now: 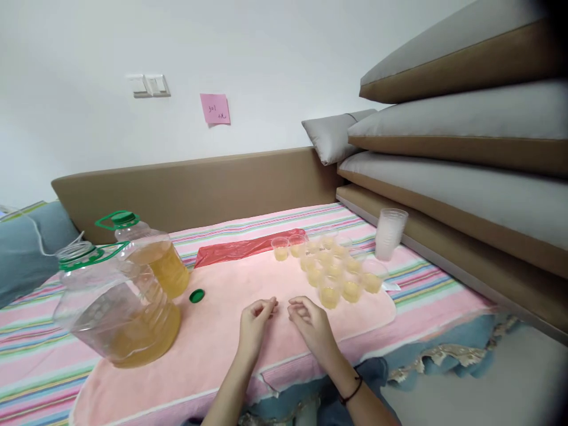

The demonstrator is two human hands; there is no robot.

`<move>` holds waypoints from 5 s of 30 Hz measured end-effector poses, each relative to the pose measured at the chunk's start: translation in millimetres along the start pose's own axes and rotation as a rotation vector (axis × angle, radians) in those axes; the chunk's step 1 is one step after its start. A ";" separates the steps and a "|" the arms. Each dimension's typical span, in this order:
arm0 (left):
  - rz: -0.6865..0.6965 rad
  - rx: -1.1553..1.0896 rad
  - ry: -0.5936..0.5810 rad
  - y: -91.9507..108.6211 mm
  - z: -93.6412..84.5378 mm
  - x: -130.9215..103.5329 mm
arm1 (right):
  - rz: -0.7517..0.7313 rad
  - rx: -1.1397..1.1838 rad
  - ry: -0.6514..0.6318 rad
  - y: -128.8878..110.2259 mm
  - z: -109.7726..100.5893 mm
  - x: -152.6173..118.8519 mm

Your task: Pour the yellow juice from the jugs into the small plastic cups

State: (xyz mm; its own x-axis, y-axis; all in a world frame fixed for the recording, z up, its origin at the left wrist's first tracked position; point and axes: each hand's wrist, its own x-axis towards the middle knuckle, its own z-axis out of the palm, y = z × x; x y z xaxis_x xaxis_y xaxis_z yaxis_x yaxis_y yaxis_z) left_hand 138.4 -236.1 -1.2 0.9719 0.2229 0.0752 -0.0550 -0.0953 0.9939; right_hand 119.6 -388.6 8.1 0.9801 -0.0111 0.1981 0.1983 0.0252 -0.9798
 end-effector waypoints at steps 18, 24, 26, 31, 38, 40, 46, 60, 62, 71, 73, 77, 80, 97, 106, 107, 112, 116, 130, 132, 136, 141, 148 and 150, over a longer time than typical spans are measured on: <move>-0.167 -0.145 0.089 12.6 -24.1 -6.5 | -0.103 -0.505 0.589 -69.5 -278.3 186.5; -0.159 -0.110 0.126 17.6 -27.3 -7.6 | -0.032 -0.675 0.505 -57.1 -296.1 220.7; -0.168 -0.104 0.140 17.9 -28.6 -7.2 | -0.040 -0.714 0.502 -54.5 -299.4 226.0; -0.198 -0.119 0.144 17.4 -29.9 -4.3 | -0.056 -0.792 0.487 -54.1 -301.2 232.3; -0.187 -0.103 0.144 19.2 -30.7 -4.1 | -0.051 -0.863 0.491 -65.2 -299.3 231.1; -0.182 -0.103 0.152 19.7 -30.8 -4.6 | -0.054 -0.876 0.497 -68.6 -300.7 228.8; -0.171 -0.140 0.146 18.8 -31.1 -4.3 | -0.037 -0.922 0.512 -77.2 -302.0 221.9; -0.170 -0.120 0.134 14.2 -32.7 -4.0 | -0.044 -0.995 0.464 -107.5 -286.8 217.5; -0.168 -0.125 0.134 14.3 -32.4 -3.4 | -0.038 -1.003 0.456 -108.4 -286.0 216.1; -0.137 -0.139 0.109 11.6 -33.5 -4.5 | 0.012 -1.064 0.433 -116.9 -285.2 215.8; -0.126 -0.138 0.100 9.9 -34.0 -4.3 | 0.020 -1.071 0.427 -118.6 -285.6 217.6; -0.094 -0.131 0.083 6.6 -35.1 -3.4 | 0.023 -1.084 0.417 -123.1 -285.9 219.5; -0.087 -0.130 0.079 5.5 -35.6 -2.9 | 0.020 -1.093 0.395 -126.7 -284.3 217.4; -0.077 -0.148 0.085 8.9 -36.3 -4.2 | 0.032 -1.132 0.357 -131.0 -275.1 213.9; -0.120 -0.162 0.114 15.3 -35.0 -5.9 | 0.027 -1.114 0.372 -133.5 -275.0 218.5; -0.122 -0.163 0.112 15.4 -34.8 -5.7 | 0.021 -1.110 0.376 -135.5 -275.7 219.5; -0.119 -0.180 0.111 15.6 -34.9 -3.6 | -0.036 -1.108 0.405 -157.1 -274.9 221.9; -0.107 -0.203 0.124 18.2 -35.9 -3.7 | -0.124 -1.108 0.401 -184.5 -257.8 213.4; -0.069 -0.276 0.113 16.2 -52.3 -15.3 | -0.408 -0.666 -0.313 -127.1 -56.8 103.7; -0.062 -0.276 0.118 14.8 -57.3 -18.5 | -0.332 -0.601 -0.396 -101.4 -30.9 83.0; -0.046 -0.272 0.124 11.5 -66.5 -24.6 | -0.256 -0.517 -0.462 -58.4 0.0 56.2; -0.033 -0.265 0.128 9.6 -75.5 -30.4 | -0.226 -0.582 -0.467 -33.6 11.0 44.3; -0.014 -0.273 0.141 13.7 -85.5 -36.4 | -0.226 -0.635 -0.439 -29.9 9.1 39.0; -0.007 -0.276 0.147 14.5 -86.8 -37.6 | -0.216 -0.645 -0.436 -28.6 7.5 36.2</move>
State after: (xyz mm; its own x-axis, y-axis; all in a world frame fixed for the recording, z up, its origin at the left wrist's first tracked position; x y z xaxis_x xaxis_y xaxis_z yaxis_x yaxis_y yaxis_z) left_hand 81.2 -161.6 17.4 0.9302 0.3622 0.0595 -0.1283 0.1690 0.9772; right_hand 149.4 -382.2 43.5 0.8610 0.4447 0.2469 0.4715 -0.5159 -0.7152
